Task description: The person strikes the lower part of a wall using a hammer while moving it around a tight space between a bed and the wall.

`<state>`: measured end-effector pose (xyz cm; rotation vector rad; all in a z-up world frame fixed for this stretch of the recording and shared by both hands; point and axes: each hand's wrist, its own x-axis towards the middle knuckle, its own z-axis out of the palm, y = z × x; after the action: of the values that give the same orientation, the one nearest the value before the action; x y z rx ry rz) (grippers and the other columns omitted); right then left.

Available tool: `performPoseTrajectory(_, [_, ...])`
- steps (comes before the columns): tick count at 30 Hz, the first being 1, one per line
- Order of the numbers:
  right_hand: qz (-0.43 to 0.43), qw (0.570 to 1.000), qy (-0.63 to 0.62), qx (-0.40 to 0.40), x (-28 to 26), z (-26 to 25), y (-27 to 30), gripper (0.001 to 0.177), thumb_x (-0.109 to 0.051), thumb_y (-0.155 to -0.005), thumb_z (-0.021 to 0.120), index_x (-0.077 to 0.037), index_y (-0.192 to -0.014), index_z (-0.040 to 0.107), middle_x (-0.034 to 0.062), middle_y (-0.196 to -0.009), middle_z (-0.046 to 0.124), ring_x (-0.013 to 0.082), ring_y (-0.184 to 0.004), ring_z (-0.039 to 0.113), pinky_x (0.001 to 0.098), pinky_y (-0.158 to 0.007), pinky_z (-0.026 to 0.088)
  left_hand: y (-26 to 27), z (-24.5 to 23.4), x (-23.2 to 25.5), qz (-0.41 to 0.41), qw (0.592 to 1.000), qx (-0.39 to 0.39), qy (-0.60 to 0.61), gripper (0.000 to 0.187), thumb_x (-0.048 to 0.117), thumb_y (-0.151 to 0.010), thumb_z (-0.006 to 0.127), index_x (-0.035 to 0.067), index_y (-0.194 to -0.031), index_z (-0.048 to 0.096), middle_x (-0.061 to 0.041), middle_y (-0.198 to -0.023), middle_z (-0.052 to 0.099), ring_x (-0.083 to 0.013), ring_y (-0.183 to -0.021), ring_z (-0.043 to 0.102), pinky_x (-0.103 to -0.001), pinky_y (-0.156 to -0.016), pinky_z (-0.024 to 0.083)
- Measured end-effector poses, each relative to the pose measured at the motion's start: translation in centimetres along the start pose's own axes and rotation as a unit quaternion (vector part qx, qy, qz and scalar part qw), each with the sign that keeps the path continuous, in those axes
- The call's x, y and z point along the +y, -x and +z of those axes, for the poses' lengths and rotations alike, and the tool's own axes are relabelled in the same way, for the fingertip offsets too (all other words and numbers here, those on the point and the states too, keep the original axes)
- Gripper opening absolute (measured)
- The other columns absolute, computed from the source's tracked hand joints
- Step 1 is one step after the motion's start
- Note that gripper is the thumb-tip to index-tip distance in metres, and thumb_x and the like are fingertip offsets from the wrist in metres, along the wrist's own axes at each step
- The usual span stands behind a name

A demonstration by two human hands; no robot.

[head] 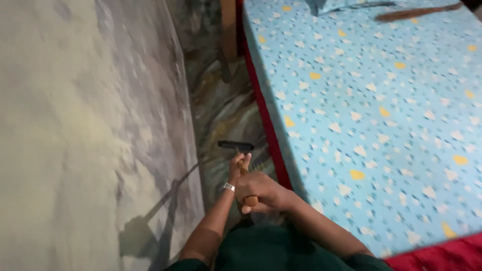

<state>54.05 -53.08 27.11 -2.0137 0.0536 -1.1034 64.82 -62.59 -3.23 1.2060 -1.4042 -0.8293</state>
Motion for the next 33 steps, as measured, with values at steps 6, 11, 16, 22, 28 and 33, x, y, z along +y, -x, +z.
performPoseTrajectory(6, [0.019, 0.999, 0.017, -0.033, 6.0, -5.2, -6.0, 0.02, -0.018, -0.085, 0.064, -0.006, -0.076, 0.051, 0.0054, -0.068, 0.054, 0.022, -0.062, 0.055, 0.0353, -0.058, 0.041, -8.6, -1.9, -1.5, 0.005, 1.0, 0.014, 0.026, 0.037, 0.029, -0.082, 0.064, 0.002, -0.063, 0.048, -0.007, -0.06, 0.047, -0.0167, -0.055, 0.043, -0.031, -0.053, 0.038])
performPoseTrajectory(11, [0.019, 0.999, -0.004, 0.042, 10.3, -8.7, -8.1, 0.026, -0.011, -0.083, 0.066, -0.006, -0.065, 0.048, 0.0058, -0.059, 0.052, 0.0202, -0.053, 0.054, 0.0321, -0.051, 0.04, -15.0, -2.8, -2.9, 0.017, 0.996, -0.05, -0.067, 0.039, 0.034, -0.08, 0.066, 0.002, -0.065, 0.05, -0.01, -0.067, 0.049, -0.0238, -0.062, 0.049, -0.033, -0.061, 0.041])
performPoseTrajectory(16, [-0.009, 0.997, -0.037, 0.061, 15.3, -12.3, -10.3, 0.027, -0.009, -0.084, 0.064, -0.004, -0.061, 0.049, 0.006, -0.055, 0.051, 0.0186, -0.048, 0.053, 0.0314, -0.047, 0.039, -20.5, -2.7, -5.3, 0.071, 0.988, -0.053, -0.123, 0.035, 0.033, -0.077, 0.069, 0.004, -0.066, 0.053, -0.011, -0.073, 0.053, -0.028, -0.075, 0.052, -0.038, -0.071, 0.041])
performPoseTrajectory(22, [-0.023, 0.997, -0.058, 0.038, 22.2, -17.4, -12.9, 0.031, -0.01, -0.083, 0.064, -0.006, -0.057, 0.047, 0.0039, -0.051, 0.05, 0.0147, -0.044, 0.049, 0.0294, -0.044, 0.036, -28.0, -2.1, -8.5, 0.066, 0.98, -0.013, -0.185, 0.037, 0.038, -0.072, 0.07, 0.005, -0.067, 0.055, -0.013, -0.081, 0.054, -0.0302, -0.08, 0.052, -0.04, -0.071, 0.042])
performPoseTrajectory(28, [-0.018, 0.997, -0.071, 0.002, 28.0, -24.1, -16.3, 0.036, -0.01, -0.084, 0.065, -0.007, -0.055, 0.043, 0.0024, -0.05, 0.047, 0.0137, -0.043, 0.047, 0.0284, -0.044, 0.034, -37.3, -0.6, -11.3, -0.062, 0.976, -0.036, -0.208, 0.04, 0.044, -0.075, 0.068, 0.005, -0.071, 0.057, -0.011, -0.076, 0.056, -0.027, -0.074, 0.055, -0.038, -0.069, 0.044])
performPoseTrajectory(33, [-0.007, 0.996, -0.087, -0.004, 31.9, -29.6, -18.9, 0.04, -0.009, -0.084, 0.065, -0.008, -0.053, 0.039, 0.003, -0.049, 0.045, 0.0156, -0.042, 0.045, 0.0295, -0.044, 0.032, -43.2, 1.3, -12.4, 0.041, 0.989, 0.052, -0.132, 0.032, 0.034, -0.079, 0.067, 0.002, -0.081, 0.058, -0.011, -0.085, 0.057, -0.0266, -0.078, 0.056, -0.036, -0.07, 0.046])
